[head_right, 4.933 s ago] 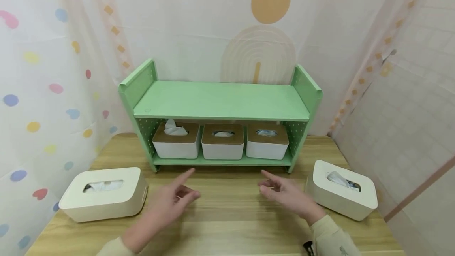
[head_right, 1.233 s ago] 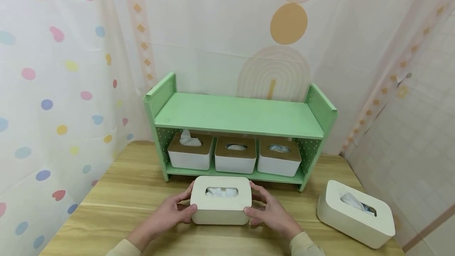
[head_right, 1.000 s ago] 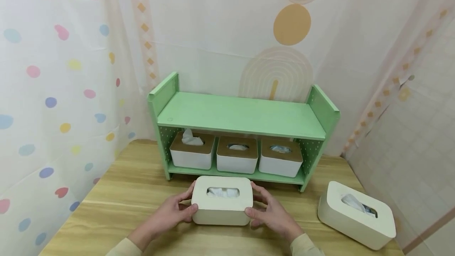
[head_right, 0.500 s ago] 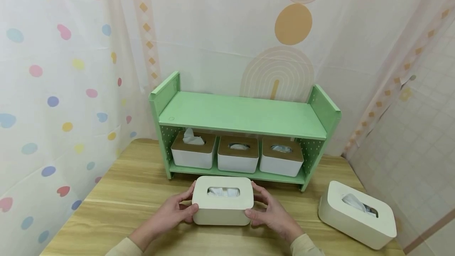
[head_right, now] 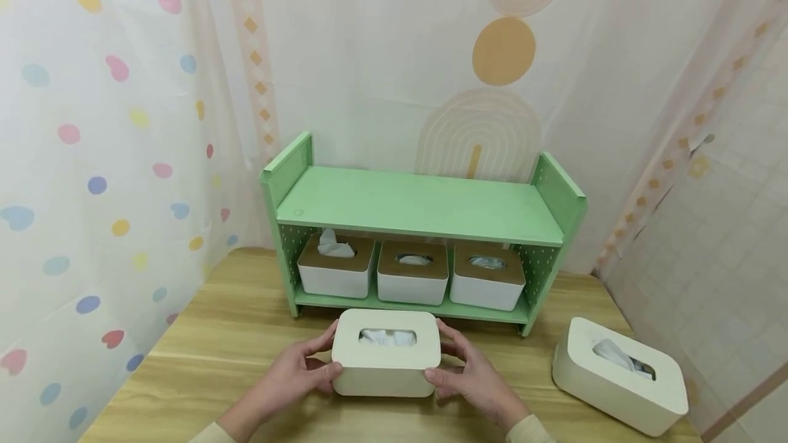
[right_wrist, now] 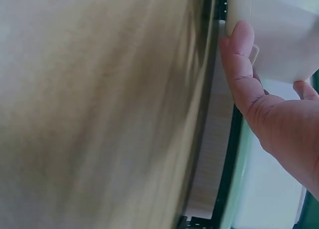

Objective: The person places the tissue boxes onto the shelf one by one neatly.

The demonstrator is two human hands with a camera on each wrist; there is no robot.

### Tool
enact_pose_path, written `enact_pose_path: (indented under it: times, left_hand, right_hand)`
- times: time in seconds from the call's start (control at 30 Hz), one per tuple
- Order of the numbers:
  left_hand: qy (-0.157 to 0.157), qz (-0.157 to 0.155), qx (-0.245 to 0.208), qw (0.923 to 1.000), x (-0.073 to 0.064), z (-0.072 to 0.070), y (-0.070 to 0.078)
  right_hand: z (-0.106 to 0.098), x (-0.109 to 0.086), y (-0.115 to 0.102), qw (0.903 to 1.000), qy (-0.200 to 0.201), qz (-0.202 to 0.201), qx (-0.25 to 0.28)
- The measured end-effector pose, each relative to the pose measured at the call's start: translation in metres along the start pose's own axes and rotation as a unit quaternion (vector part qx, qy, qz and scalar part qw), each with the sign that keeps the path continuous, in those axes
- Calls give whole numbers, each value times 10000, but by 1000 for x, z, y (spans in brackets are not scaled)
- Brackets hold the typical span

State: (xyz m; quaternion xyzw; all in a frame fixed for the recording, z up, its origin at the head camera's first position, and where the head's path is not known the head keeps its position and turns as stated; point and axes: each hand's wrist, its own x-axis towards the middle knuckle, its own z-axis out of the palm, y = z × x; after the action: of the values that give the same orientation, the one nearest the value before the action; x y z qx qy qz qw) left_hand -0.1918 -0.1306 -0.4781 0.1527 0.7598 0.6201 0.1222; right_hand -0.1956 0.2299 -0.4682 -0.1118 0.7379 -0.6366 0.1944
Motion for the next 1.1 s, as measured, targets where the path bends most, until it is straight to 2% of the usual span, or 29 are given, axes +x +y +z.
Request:
enact_pose_path:
  times: [0.17, 0.5, 0.7, 0.8, 0.9, 1.1]
  left_hand:
    - [168, 61, 1, 9998, -2, -2, 6]
    - [-7, 64, 0, 10000, -11, -11, 29]
    - [40, 85, -241, 9997, -19, -14, 48]
    - [47, 220, -317, 9992, -24, -17, 62]
    - [101, 444, -210, 9987, -29, -22, 81]
    - [386, 942, 432, 9939, -30, -49, 138]
  right_hand:
    - [2, -1, -9, 9999, 80, -78, -84]
    - [5, -8, -25, 9999, 92, -46, -79]
    - [5, -18, -53, 9996, -64, -216, -146]
    - [5, -24, -71, 9986, -59, -420, -306]
    - [7, -28, -92, 9971, -43, -612, -454]
    - [10, -24, -149, 9921, 116, -908, -856]
